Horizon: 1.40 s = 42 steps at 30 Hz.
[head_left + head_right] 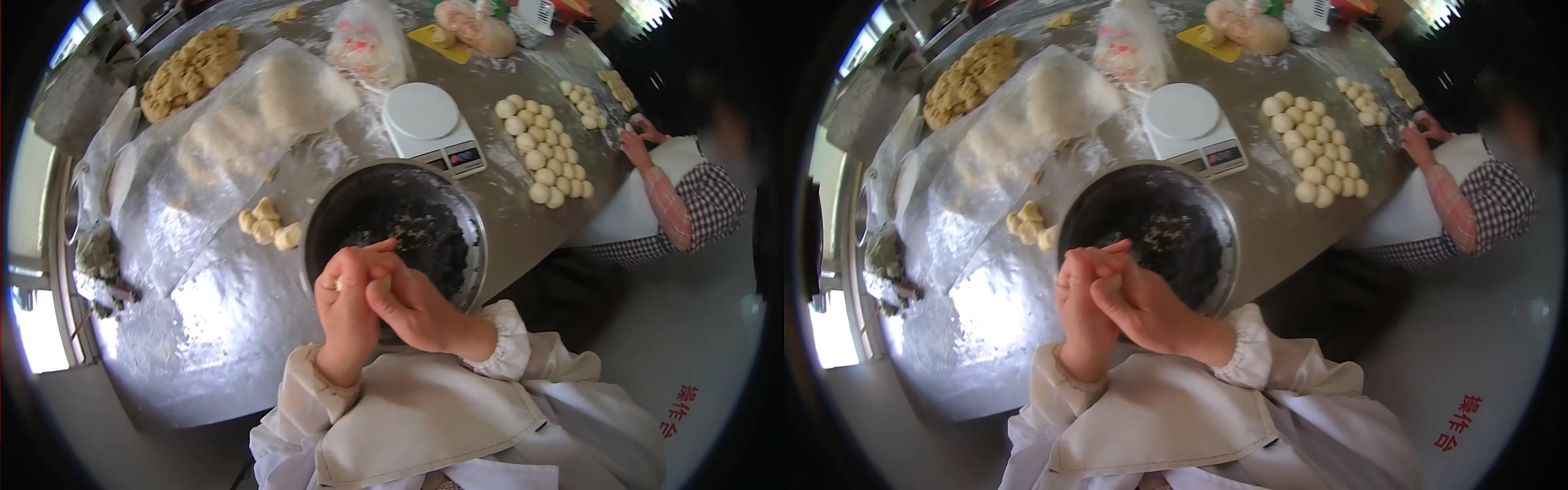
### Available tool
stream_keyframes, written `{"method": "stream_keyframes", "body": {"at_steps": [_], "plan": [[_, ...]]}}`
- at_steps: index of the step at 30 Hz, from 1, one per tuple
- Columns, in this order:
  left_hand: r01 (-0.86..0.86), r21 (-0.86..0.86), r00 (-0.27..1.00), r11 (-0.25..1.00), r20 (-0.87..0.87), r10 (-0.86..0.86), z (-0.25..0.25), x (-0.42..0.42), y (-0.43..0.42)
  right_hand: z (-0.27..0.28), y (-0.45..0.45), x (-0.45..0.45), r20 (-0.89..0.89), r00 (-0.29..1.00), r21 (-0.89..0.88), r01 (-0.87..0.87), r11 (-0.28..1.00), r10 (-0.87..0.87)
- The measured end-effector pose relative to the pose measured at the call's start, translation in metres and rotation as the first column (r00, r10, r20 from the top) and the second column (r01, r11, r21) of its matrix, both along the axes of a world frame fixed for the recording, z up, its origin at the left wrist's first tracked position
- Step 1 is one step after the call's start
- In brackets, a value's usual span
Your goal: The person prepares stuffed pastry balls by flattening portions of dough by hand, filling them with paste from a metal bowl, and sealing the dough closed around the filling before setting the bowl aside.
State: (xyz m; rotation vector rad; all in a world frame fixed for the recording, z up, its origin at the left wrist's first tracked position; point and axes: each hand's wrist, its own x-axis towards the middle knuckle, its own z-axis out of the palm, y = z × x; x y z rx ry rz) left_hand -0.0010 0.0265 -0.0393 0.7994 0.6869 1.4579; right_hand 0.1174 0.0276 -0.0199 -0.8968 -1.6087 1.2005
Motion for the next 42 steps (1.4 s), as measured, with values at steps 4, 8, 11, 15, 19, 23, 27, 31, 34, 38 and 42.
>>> {"method": "stream_keyframes", "body": {"at_steps": [4, 8, 11, 15, 19, 23, 27, 31, 34, 38, 42], "plan": [[0.015, -0.100, 1.000, 0.995, 0.011, -0.014, 0.003, 0.014, 0.006, 0.004, 0.018, 0.043, 0.137, 0.990, -0.213, 0.053, 0.976, -0.024], [0.051, -0.162, 0.983, 0.986, -0.167, -0.079, -0.003, -0.024, 0.010, 0.002, 0.061, 0.146, 0.343, 0.816, 0.072, 0.471, 0.879, -0.466], [0.037, -0.226, 0.998, 0.973, -0.038, -0.047, 0.001, -0.046, 0.011, 0.000, 0.091, 0.226, 0.728, 0.412, 0.259, 0.575, 0.776, -0.548], [0.077, -0.226, 0.984, 0.971, -0.139, -0.111, 0.009, -0.038, 0.009, -0.018, 0.119, 0.263, 0.893, 0.201, 0.259, 0.504, 0.824, -0.404], [0.106, -0.268, 0.973, 0.958, -0.171, -0.156, 0.015, -0.039, 0.002, -0.032, 0.136, 0.263, 0.963, 0.068, 0.196, 0.490, 0.849, -0.262], [0.045, -0.297, 0.976, 0.954, -0.190, -0.105, 0.012, -0.047, -0.002, -0.045, 0.137, 0.259, 0.960, -0.019, 0.257, 0.462, 0.849, -0.280], [-0.006, -0.298, 0.982, 0.954, -0.183, -0.050, 0.016, -0.058, -0.008, -0.046, 0.127, 0.266, 0.855, 0.046, 0.447, 0.440, 0.779, -0.516], [-0.059, -0.303, 0.994, 0.951, -0.106, 0.028, 0.009, -0.082, -0.017, -0.033, 0.118, 0.275, 0.828, 0.161, 0.326, 0.640, 0.696, -0.536], [-0.071, -0.309, 0.996, 0.949, -0.079, 0.048, 0.003, -0.087, -0.025, -0.046, 0.119, 0.274, 0.823, 0.244, 0.273, 0.622, 0.734, -0.513], [-0.091, -0.322, 0.994, 0.942, -0.088, 0.066, 0.008, -0.084, -0.034, -0.059, 0.130, 0.264, 0.848, 0.155, 0.349, 0.557, 0.753, -0.507], [-0.138, -0.334, 0.988, 0.932, -0.109, 0.107, 0.008, -0.087, -0.042, -0.055, 0.133, 0.257, 0.892, 0.111, 0.314, 0.548, 0.776, -0.439]]}}
